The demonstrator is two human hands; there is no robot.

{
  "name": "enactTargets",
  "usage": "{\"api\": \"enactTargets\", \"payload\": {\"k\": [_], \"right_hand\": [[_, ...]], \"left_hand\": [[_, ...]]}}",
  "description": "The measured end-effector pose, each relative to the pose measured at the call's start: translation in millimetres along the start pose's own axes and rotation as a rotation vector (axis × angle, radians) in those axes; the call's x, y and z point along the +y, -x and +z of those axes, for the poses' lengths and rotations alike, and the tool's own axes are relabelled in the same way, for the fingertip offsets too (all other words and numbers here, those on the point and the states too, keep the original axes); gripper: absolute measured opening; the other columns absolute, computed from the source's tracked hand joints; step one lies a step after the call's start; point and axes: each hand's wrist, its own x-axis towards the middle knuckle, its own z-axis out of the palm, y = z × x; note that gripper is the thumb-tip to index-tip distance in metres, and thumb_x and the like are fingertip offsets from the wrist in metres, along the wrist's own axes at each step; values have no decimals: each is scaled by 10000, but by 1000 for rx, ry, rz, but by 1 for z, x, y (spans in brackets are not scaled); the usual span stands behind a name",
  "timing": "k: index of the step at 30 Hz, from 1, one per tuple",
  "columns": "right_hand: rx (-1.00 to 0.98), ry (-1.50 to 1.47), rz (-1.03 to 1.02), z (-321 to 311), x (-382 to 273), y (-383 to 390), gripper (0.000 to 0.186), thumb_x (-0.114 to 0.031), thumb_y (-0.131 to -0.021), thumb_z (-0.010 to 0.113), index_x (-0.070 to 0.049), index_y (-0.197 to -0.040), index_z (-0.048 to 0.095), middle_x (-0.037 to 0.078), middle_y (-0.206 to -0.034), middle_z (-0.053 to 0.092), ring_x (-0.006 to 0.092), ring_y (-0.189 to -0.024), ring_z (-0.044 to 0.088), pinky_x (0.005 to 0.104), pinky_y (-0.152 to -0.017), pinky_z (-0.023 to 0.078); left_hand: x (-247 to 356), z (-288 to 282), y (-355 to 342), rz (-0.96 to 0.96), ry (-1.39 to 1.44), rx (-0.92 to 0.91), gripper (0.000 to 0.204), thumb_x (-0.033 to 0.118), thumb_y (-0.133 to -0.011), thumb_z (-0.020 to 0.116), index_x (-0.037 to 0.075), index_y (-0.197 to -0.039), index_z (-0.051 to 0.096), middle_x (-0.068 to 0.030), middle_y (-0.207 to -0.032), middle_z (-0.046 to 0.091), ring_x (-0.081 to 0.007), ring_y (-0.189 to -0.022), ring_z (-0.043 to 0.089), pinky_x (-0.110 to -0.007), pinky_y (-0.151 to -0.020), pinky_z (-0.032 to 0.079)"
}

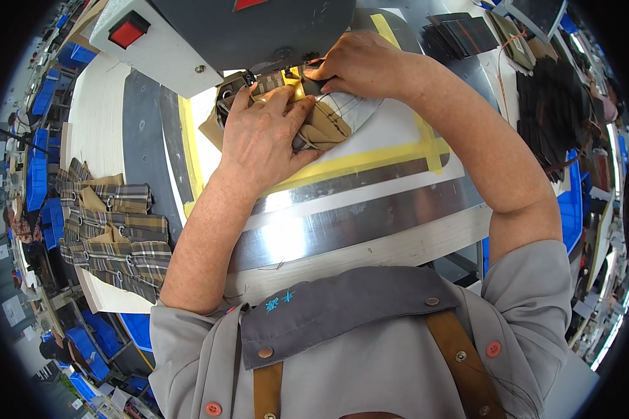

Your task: Sewing fabric straps using an industrial sewing machine.

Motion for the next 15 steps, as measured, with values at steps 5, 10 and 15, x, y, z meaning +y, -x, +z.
{"api": "enactTargets", "payload": {"k": [5, 10, 15], "right_hand": [[60, 15, -7, -3, 7, -5, 211, -323, -887, 738, -181, -1037, 781, 8, -1089, 730, 262, -1067, 693, 410, -883, 559], [34, -68, 78, -9, 9, -13, 255, -314, -886, 754, -182, -1102, 784, -11, -1141, 717, 237, -1101, 685, 378, -919, 547], [-97, -82, 179, -19, 1, -13, 310, -326, -889, 757, -160, -1150, 782, -26, -1229, 701, 214, -1149, 663, 362, -964, 526]], "left_hand": [[-7, 6, -2, 59, -52, 71, 599, 500, -726, 844, 94, -1158, 760, -88, -1079, 709, -221, -951, 718, -446, -1092, 446], [-8, 5, -2, 57, -51, 9, 482, 298, -730, 846, 63, -1140, 749, -68, -1089, 729, -205, -1032, 697, -406, -1073, 459], [-5, 2, -1, 79, -33, 43, 445, 265, -747, 837, 50, -1126, 746, -70, -1053, 728, -213, -1026, 698, -406, -1067, 463]]}}
